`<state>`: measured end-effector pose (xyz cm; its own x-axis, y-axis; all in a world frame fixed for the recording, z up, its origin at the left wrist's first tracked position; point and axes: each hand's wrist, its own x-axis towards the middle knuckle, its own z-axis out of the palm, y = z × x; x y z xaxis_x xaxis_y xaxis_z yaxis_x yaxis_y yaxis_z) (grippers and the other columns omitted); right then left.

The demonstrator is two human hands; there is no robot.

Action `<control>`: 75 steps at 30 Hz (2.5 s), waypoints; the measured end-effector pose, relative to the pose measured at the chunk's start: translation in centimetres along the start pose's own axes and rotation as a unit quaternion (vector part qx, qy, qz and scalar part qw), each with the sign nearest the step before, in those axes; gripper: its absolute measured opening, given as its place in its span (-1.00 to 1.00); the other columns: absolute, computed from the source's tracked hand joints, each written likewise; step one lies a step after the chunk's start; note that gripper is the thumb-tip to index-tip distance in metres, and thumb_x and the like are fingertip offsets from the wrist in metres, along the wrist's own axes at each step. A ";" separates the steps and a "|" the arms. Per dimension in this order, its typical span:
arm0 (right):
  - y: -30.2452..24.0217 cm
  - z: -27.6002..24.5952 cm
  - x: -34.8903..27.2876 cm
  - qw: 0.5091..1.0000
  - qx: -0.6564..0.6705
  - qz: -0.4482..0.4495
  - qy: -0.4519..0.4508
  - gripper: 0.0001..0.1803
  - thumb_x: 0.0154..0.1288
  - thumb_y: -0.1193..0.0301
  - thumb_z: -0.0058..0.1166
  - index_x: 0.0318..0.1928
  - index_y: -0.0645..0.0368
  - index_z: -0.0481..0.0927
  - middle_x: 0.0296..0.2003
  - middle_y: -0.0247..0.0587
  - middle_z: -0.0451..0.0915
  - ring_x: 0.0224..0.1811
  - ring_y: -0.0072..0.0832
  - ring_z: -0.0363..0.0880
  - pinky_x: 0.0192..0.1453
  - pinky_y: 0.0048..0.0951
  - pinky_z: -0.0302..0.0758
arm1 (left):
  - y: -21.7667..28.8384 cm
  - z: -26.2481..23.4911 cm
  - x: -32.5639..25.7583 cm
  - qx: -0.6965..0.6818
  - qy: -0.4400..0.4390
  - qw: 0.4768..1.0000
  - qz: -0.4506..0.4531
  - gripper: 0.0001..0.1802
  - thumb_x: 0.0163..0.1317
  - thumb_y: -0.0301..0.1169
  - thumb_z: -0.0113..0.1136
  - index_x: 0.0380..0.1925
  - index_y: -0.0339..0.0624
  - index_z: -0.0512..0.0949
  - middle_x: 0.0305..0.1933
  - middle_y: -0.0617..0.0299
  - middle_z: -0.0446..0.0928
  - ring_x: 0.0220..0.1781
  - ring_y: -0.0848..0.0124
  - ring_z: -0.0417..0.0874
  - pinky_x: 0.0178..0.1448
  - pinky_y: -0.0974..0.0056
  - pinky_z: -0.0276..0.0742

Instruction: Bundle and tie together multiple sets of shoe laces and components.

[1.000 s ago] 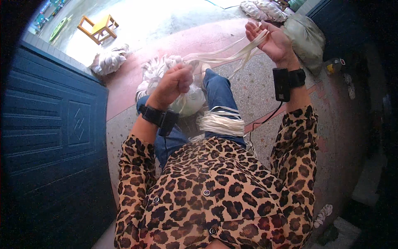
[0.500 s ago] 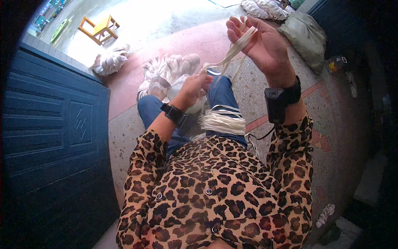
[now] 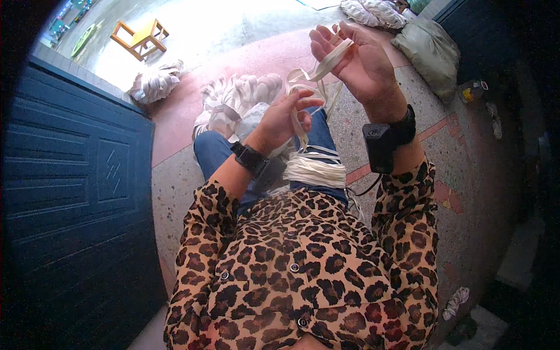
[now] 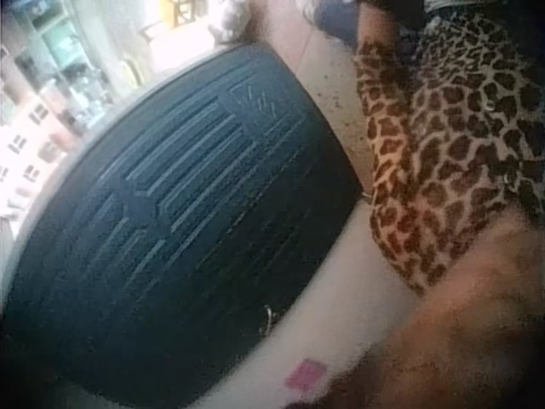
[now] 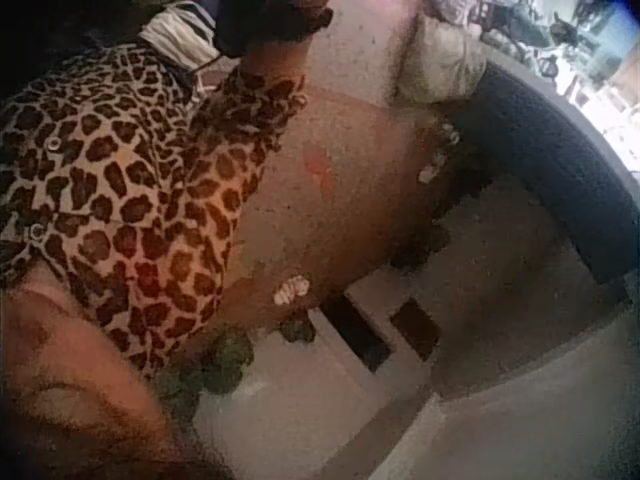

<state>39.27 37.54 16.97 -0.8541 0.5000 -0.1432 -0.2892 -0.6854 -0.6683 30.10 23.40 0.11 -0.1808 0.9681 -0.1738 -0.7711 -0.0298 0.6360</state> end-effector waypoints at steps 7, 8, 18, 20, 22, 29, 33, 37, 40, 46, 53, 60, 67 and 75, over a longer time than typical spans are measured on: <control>1.3 -1.0 0.3 1.000 -0.006 -0.005 0.011 -0.43 0.55 0.31 -0.20 0.32 0.54 0.10 0.25 0.29 0.29 0.30 0.05 0.37 0.44 -0.05 0.39 | 0.4 1.3 0.1 0.122 0.095 0.987 0.050 -0.58 0.55 -0.05 -0.12 0.18 -0.07 0.42 0.02 0.03 0.62 0.03 0.30 0.62 0.07 0.14 0.51; 1.5 -0.6 0.0 1.000 -0.008 -0.003 0.010 -0.43 0.55 0.31 -0.20 0.32 0.54 0.09 0.25 0.30 0.29 0.30 0.05 0.37 0.44 -0.05 0.39 | 0.4 1.2 0.3 0.127 0.109 0.984 0.068 -0.58 0.55 -0.05 -0.12 0.17 -0.07 0.42 0.02 0.02 0.62 0.05 0.28 0.61 0.10 0.13 0.50; 1.9 -2.6 1.0 0.998 0.047 0.032 0.007 -0.63 0.56 0.34 -0.13 0.17 0.33 0.22 0.17 0.10 0.37 0.21 -0.13 0.48 0.35 -0.11 0.54 | 0.9 3.4 -1.3 0.116 0.089 0.989 0.012 -0.53 0.56 -0.04 -0.14 0.30 -0.02 0.30 -0.27 0.14 0.58 -0.44 0.42 0.57 -0.33 0.30 0.52; 2.3 -3.5 1.5 0.999 0.032 -0.002 0.017 -0.53 0.55 0.32 -0.15 0.23 0.46 0.17 0.14 0.18 0.36 0.25 -0.03 0.42 0.38 -0.06 0.47 | 1.1 2.6 -1.7 0.228 0.118 0.967 0.006 -0.58 0.55 -0.02 -0.12 0.15 -0.06 0.36 -0.38 0.20 0.56 -0.58 0.53 0.47 -0.52 0.39 0.41; 2.6 -4.8 1.9 0.998 0.037 -0.019 0.039 -0.52 0.53 0.33 -0.15 0.22 0.51 0.20 0.09 0.18 0.39 0.21 -0.01 0.42 0.35 -0.07 0.46 | 1.0 2.3 -2.0 0.292 0.158 0.943 0.028 -0.60 0.55 -0.06 -0.11 0.16 -0.04 0.45 -0.45 0.32 0.49 -0.61 0.59 0.37 -0.55 0.43 0.31; -4.3 -23.7 2.0 0.993 0.101 -0.012 0.064 -0.86 0.40 0.49 -0.02 -0.17 0.35 0.50 -0.27 -0.08 0.56 -0.19 -0.28 0.55 0.01 -0.32 0.53 | 4.7 -3.1 -6.4 0.390 0.192 0.901 -0.012 -0.64 0.51 -0.13 -0.03 0.00 -0.06 0.66 -0.58 0.54 0.31 -0.64 0.68 0.23 -0.61 0.46 0.13; -8.6 -36.4 -2.3 0.981 0.115 -0.079 0.134 -0.93 0.40 0.54 -0.02 -0.22 0.30 0.51 -0.29 -0.15 0.56 -0.22 -0.36 0.54 -0.12 -0.44 0.53 | 7.9 -6.4 -10.6 0.382 0.174 0.898 -0.133 -0.68 0.46 -0.13 0.10 -0.17 -0.15 0.64 -0.63 0.56 0.25 -0.67 0.68 0.18 -0.62 0.46 0.08; -14.0 -47.7 -10.4 0.925 -0.218 -0.177 0.256 -0.89 0.42 0.58 -0.02 -0.13 0.33 0.53 -0.18 -0.19 0.59 -0.15 -0.47 0.57 -0.02 -0.44 0.56 | 9.5 -10.6 -12.7 0.341 0.114 0.920 -0.152 -0.69 0.43 -0.13 0.17 -0.29 -0.16 0.59 -0.62 0.58 0.24 -0.66 0.69 0.17 -0.61 0.48 0.05; -14.2 -52.2 -14.9 0.800 -0.411 -0.188 0.395 -0.83 0.45 0.49 -0.03 -0.09 0.33 0.54 -0.21 -0.18 0.60 -0.14 -0.42 0.59 -0.01 -0.38 0.58 | 10.6 -11.3 -13.9 0.355 0.084 0.922 -0.126 -0.70 0.44 -0.13 0.17 -0.29 -0.15 0.57 -0.61 0.59 0.23 -0.65 0.70 0.17 -0.60 0.48 0.06; -16.3 -62.7 -30.8 0.716 -0.353 0.084 0.597 -0.66 0.45 0.25 0.02 -0.03 0.30 0.58 -0.25 -0.10 0.64 -0.17 -0.31 0.63 -0.06 -0.27 0.59 | 8.3 -11.9 -11.9 0.395 0.091 0.897 -0.174 -0.67 0.46 -0.11 0.12 -0.41 -0.07 0.52 -0.60 0.57 0.23 -0.64 0.69 0.18 -0.61 0.47 0.08; -9.6 -60.8 -32.3 0.467 -0.813 0.132 0.322 -0.50 0.41 0.13 0.10 0.08 0.35 0.61 -0.06 0.00 0.69 0.04 -0.15 0.62 0.23 -0.24 0.45 | 0.6 -8.3 -5.3 0.488 -0.040 0.850 -0.196 -0.63 0.51 -0.09 0.03 -0.24 -0.17 0.60 -0.49 0.53 0.36 -0.51 0.66 0.32 -0.48 0.49 0.24; 9.6 -17.0 -8.4 0.835 -0.529 0.031 -0.149 -0.48 0.23 0.42 0.26 0.20 0.30 0.52 0.02 -0.20 0.65 0.09 -0.49 0.58 0.22 -0.43 0.48 | 1.3 1.3 -3.2 0.507 -0.157 0.839 -0.119 -0.53 0.47 -0.08 0.09 -0.27 -0.38 0.57 -0.42 0.36 0.46 -0.33 0.54 0.43 -0.23 0.32 0.42; 8.5 -25.9 -12.7 0.745 -0.578 0.301 -0.141 -0.79 0.31 0.33 0.26 -0.21 0.25 0.66 -0.49 -0.50 0.53 -0.51 -0.72 0.46 -0.45 -0.61 0.39 | 0.7 -7.4 -6.3 0.511 -0.048 0.846 -0.144 -0.64 0.51 -0.11 0.02 -0.23 -0.20 0.56 -0.46 0.55 0.29 -0.42 0.66 0.28 -0.39 0.46 0.24; 9.8 -34.2 -24.1 0.772 -0.519 0.363 0.050 -0.73 0.36 0.27 0.17 -0.28 0.27 0.67 -0.53 -0.40 0.54 -0.47 -0.65 0.47 -0.40 -0.48 0.44 | -10.0 -15.3 -5.3 0.487 -0.030 0.836 -0.250 -0.56 0.49 -0.04 0.02 -0.25 -0.25 0.55 -0.44 0.42 0.42 -0.41 0.54 0.39 -0.30 0.35 0.37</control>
<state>71.83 36.89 -11.10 -0.5760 0.2580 -0.7757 0.7966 -0.0361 -0.6035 29.42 14.73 -16.89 0.0698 0.8102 -0.5819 0.1284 0.5712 0.8107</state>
